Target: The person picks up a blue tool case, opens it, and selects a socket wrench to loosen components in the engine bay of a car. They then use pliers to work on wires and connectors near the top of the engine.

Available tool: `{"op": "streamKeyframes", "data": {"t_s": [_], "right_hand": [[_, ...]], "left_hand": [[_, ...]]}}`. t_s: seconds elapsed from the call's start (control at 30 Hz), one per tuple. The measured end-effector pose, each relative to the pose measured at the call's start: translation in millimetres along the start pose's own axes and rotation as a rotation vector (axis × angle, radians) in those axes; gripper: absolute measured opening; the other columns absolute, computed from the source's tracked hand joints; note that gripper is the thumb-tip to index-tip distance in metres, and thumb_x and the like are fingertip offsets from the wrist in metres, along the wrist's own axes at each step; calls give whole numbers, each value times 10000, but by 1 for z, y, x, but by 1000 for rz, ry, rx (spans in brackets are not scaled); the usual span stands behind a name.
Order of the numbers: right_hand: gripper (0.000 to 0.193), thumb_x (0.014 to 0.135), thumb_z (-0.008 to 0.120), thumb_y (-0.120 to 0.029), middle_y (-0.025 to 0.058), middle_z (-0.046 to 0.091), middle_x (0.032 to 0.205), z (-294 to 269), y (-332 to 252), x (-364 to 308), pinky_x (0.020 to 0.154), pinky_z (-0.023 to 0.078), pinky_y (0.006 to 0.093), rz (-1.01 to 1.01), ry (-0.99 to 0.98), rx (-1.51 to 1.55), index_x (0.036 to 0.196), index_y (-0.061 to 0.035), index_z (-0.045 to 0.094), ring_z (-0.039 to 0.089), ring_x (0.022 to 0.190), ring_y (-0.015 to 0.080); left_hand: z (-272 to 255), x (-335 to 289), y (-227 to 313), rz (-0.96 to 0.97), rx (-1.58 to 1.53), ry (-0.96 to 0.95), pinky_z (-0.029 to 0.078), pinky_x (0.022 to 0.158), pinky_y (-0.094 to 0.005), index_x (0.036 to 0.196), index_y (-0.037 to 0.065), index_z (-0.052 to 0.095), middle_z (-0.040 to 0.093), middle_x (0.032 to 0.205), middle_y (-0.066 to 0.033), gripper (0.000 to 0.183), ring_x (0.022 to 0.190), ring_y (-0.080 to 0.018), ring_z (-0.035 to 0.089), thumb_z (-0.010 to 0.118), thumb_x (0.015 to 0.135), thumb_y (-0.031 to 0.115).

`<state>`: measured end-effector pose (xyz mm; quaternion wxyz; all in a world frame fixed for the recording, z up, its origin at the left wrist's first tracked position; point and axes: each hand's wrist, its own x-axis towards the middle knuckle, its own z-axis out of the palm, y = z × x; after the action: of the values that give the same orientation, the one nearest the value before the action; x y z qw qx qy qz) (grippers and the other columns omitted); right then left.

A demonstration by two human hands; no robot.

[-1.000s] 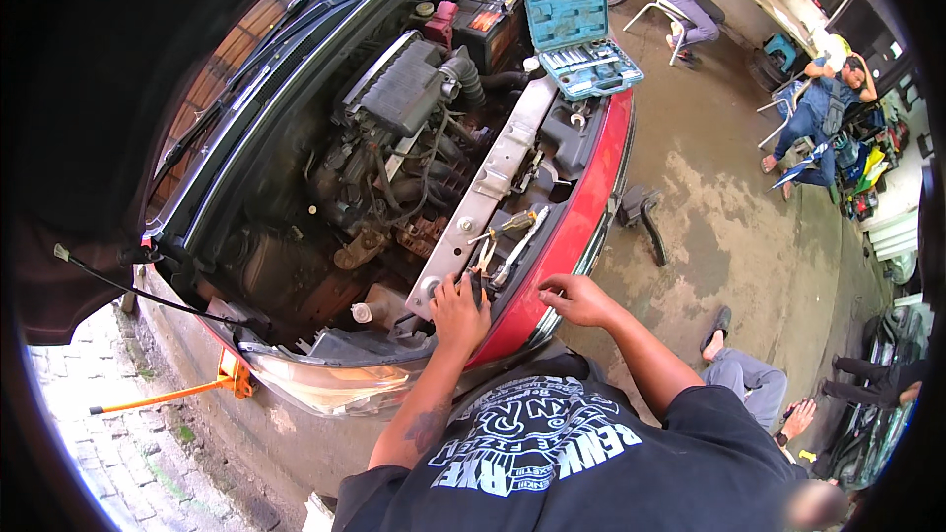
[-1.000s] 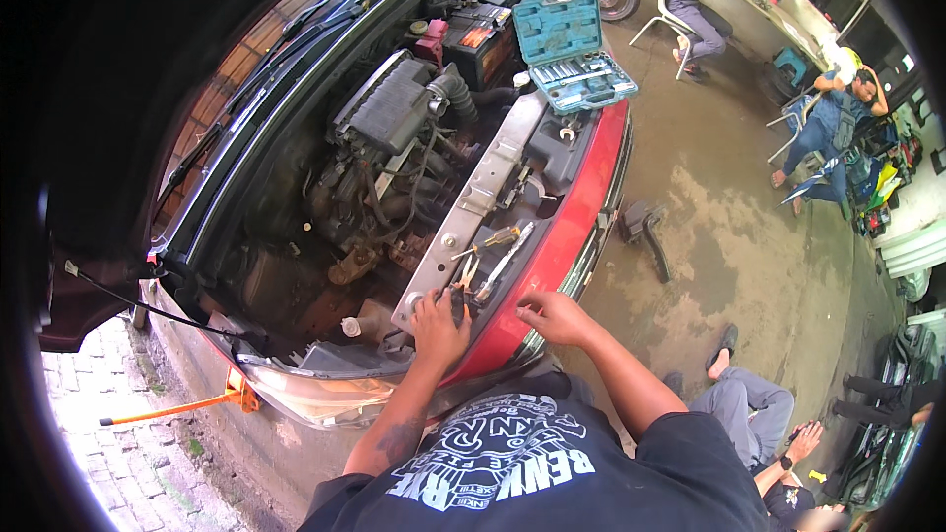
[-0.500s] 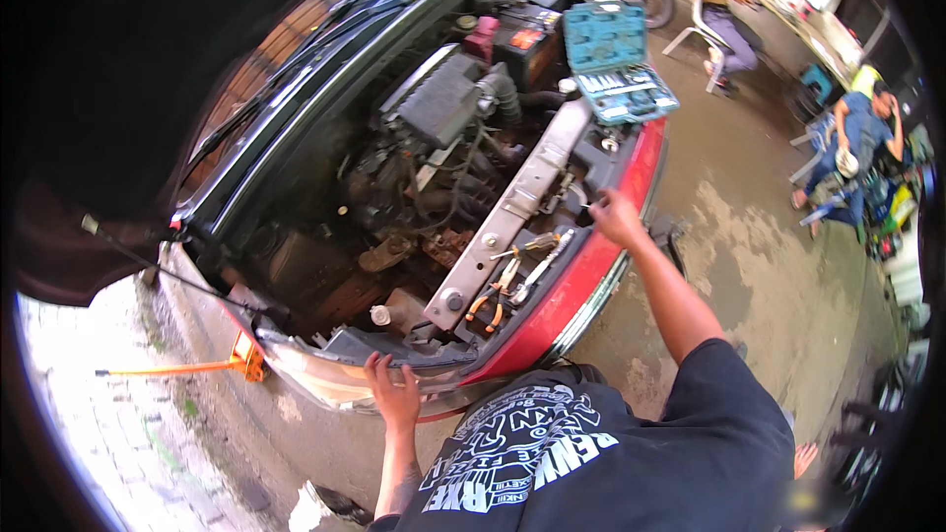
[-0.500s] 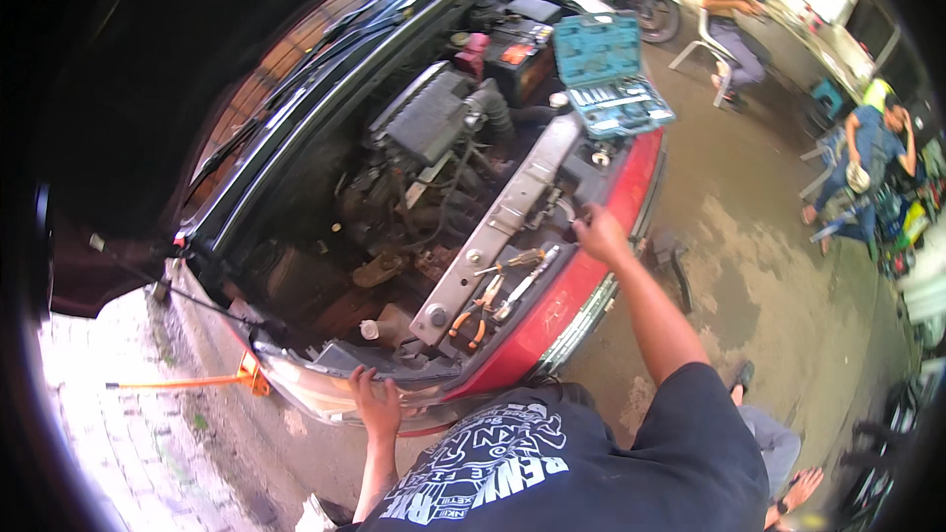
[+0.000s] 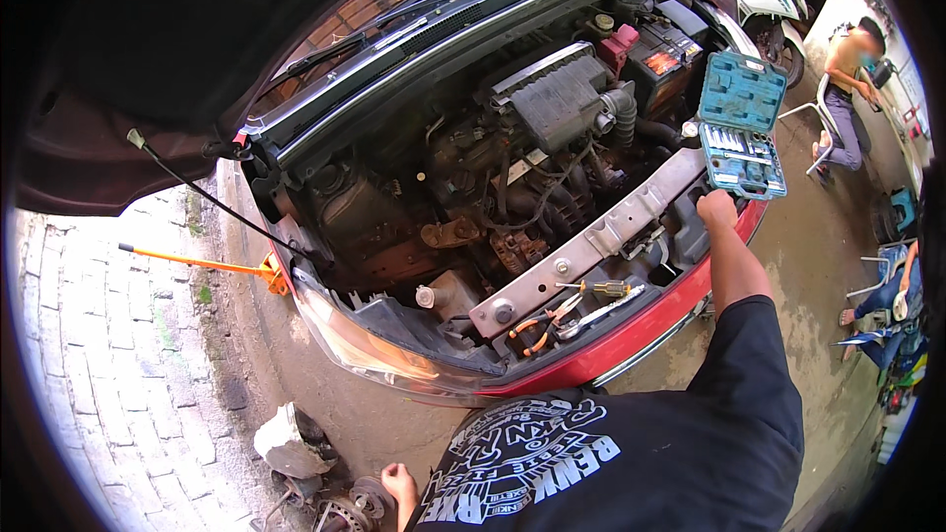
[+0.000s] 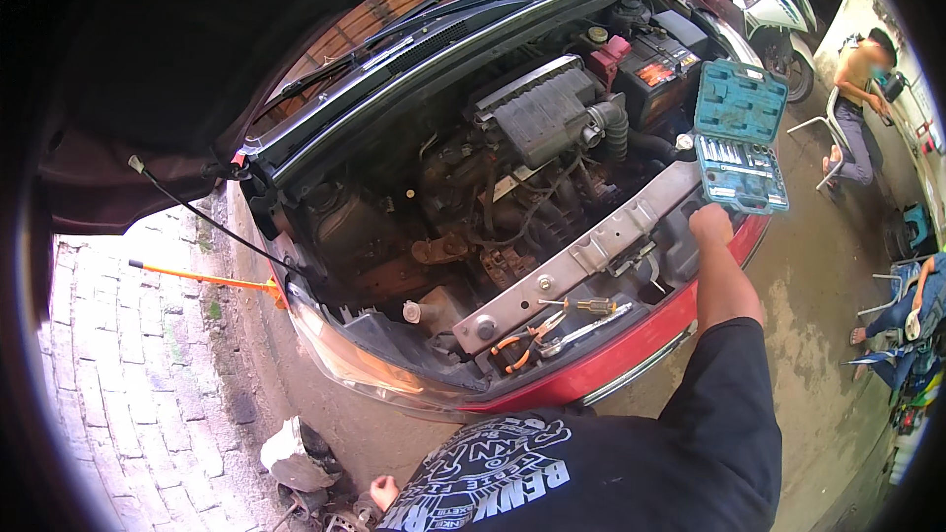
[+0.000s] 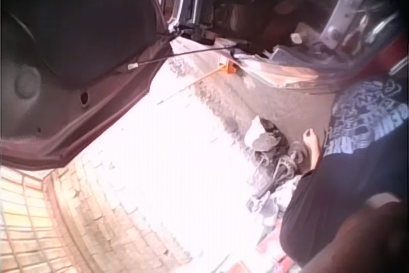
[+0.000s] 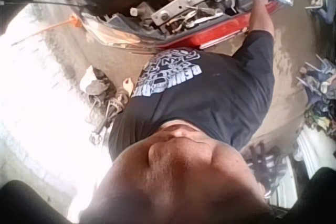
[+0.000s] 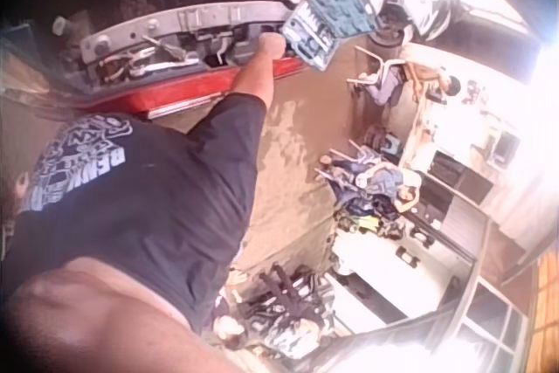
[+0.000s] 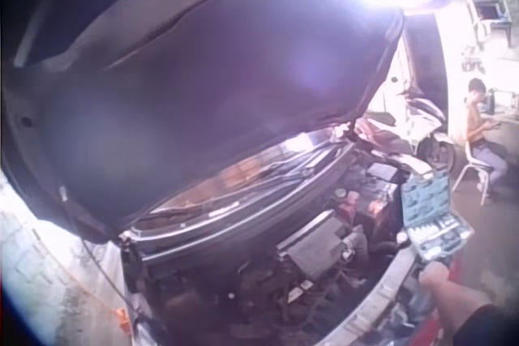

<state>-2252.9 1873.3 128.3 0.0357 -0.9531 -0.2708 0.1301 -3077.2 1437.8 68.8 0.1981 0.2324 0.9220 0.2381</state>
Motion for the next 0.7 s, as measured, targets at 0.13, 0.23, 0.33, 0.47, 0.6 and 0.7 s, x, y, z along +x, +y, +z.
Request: {"op": "streamKeyframes", "data": {"t_s": [0.13, 0.23, 0.33, 0.47, 0.6, 0.7], "right_hand": [[376, 818, 609, -228, 230, 713, 1170, 0, 10, 21, 957, 548, 454, -40, -126, -3, 1084, 5, 739, 681, 1138, 372], [397, 792, 567, -210, 252, 726, 1097, 6, 21, 37, 934, 549, 453, -30, -191, 33, 1055, 28, 745, 697, 1097, 374], [396, 802, 524, -211, 262, 733, 1011, 16, 31, 56, 869, 557, 444, -98, -281, -31, 1004, 54, 738, 725, 1002, 371], [322, 828, 490, -214, 220, 691, 744, 20, 43, 65, 605, 526, 456, -747, -208, -574, 814, 40, 687, 702, 683, 345], [265, 871, 500, -225, 108, 522, 554, 3, 52, 28, 405, 368, 412, 135, -448, 621, 695, -37, 562, 518, 442, 255], [252, 887, 527, -248, 48, 472, 549, -19, 60, -27, 361, 308, 366, 144, -409, 835, 706, -72, 529, 436, 390, 193]], "left_hand": [[10, 0, -21, 13, 86, -182, 507, 913, -410, 989, -40, 683, 672, 1005, -197, 269, 971, -312, 643, 739, 809, 152], [18, 5, 19, 169, 195, -131, 469, 974, -452, 1002, -3, 691, 652, 1066, -205, 281, 1069, -356, 600, 738, 818, 204], [18, 25, 85, 298, 167, -73, 530, 870, -411, 1041, -12, 666, 614, 1070, -187, 258, 999, -317, 621, 712, 855, 161], [13, 52, 169, 383, 85, -116, 551, 784, -355, 1043, -16, 655, 608, 1070, -151, 203, 866, -251, 650, 684, 880, 101], [9, 52, 243, 575, -95, -119, 546, 747, -307, 1035, -16, 646, 611, 1078, -124, 138, 852, -216, 649, 652, 913, 49], [8, 32, 288, 687, -172, -147, 539, 728, -284, 1032, -16, 644, 622, 1085, -104, 108, 851, -189, 648, 639, 932, 24]]}}
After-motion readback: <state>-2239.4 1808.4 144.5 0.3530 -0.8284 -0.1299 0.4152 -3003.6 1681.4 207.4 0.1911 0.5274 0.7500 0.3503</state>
